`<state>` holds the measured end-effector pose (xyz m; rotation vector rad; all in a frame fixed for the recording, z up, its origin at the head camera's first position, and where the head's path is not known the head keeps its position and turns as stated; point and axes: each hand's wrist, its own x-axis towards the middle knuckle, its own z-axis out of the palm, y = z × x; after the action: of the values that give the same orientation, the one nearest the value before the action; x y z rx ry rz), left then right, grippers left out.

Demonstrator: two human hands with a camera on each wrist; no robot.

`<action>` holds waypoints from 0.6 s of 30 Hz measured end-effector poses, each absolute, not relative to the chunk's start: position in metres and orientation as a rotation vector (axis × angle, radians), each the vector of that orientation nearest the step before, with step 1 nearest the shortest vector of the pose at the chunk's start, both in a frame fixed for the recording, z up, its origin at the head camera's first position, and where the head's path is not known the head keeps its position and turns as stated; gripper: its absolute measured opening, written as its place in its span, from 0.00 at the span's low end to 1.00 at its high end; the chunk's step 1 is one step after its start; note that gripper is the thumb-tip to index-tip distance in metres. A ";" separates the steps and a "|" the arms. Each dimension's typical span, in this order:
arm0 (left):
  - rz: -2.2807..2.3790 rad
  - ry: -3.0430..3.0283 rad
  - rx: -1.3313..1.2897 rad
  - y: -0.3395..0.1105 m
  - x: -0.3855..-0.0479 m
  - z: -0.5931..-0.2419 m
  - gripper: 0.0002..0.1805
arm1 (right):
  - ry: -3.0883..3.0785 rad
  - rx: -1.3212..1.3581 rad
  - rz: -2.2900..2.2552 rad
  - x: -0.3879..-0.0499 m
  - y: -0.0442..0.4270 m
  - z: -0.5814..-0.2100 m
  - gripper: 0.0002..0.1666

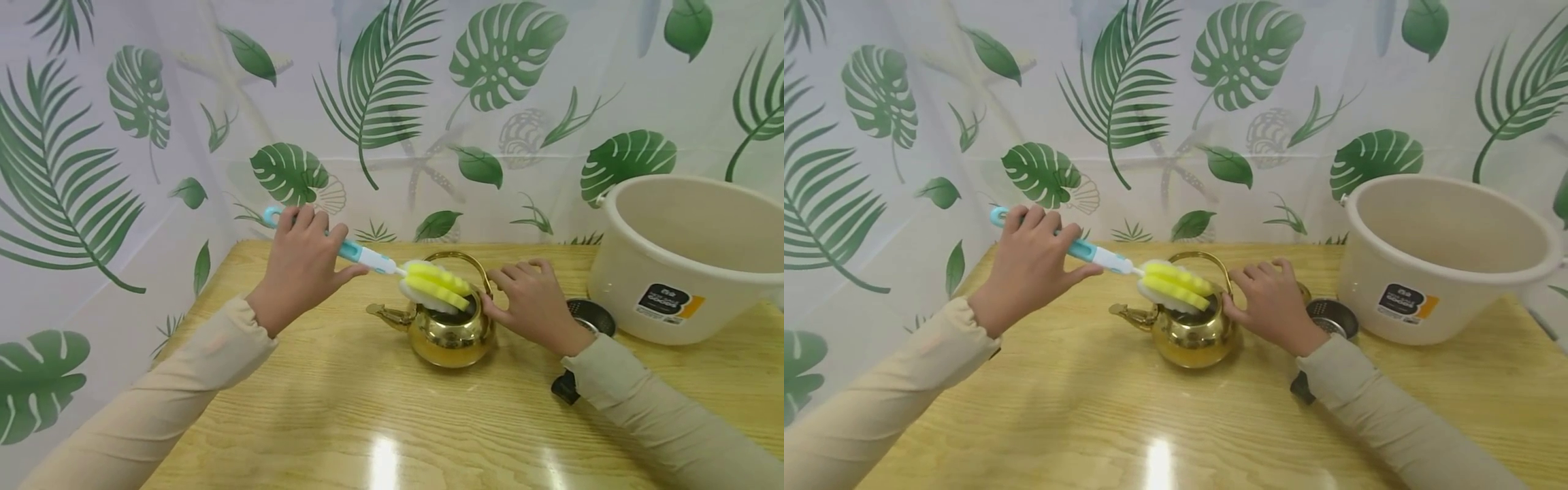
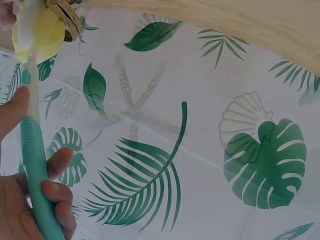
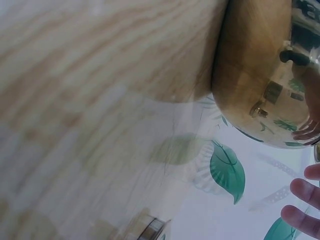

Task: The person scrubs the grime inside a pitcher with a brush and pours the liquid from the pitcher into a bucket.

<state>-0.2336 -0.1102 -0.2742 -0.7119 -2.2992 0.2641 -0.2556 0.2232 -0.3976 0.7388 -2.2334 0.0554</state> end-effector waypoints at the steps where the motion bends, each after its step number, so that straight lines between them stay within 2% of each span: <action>1: 0.283 -2.296 -0.713 -0.111 -0.234 -0.275 0.29 | -2.235 0.740 0.058 -0.256 0.223 -0.398 0.18; 13: 0.428 -2.233 -0.726 -0.127 -0.243 -0.290 0.30 | -2.245 0.740 0.059 -0.254 0.223 -0.398 0.25; 18: 0.407 -2.248 -0.727 -0.132 -0.248 -0.296 0.31 | -2.229 0.742 0.060 -0.255 0.222 -0.397 0.25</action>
<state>-0.2481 -0.1320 -0.2959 -0.7275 -2.2480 0.4069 -0.2554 0.2224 -0.3973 0.7416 -2.2293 0.0595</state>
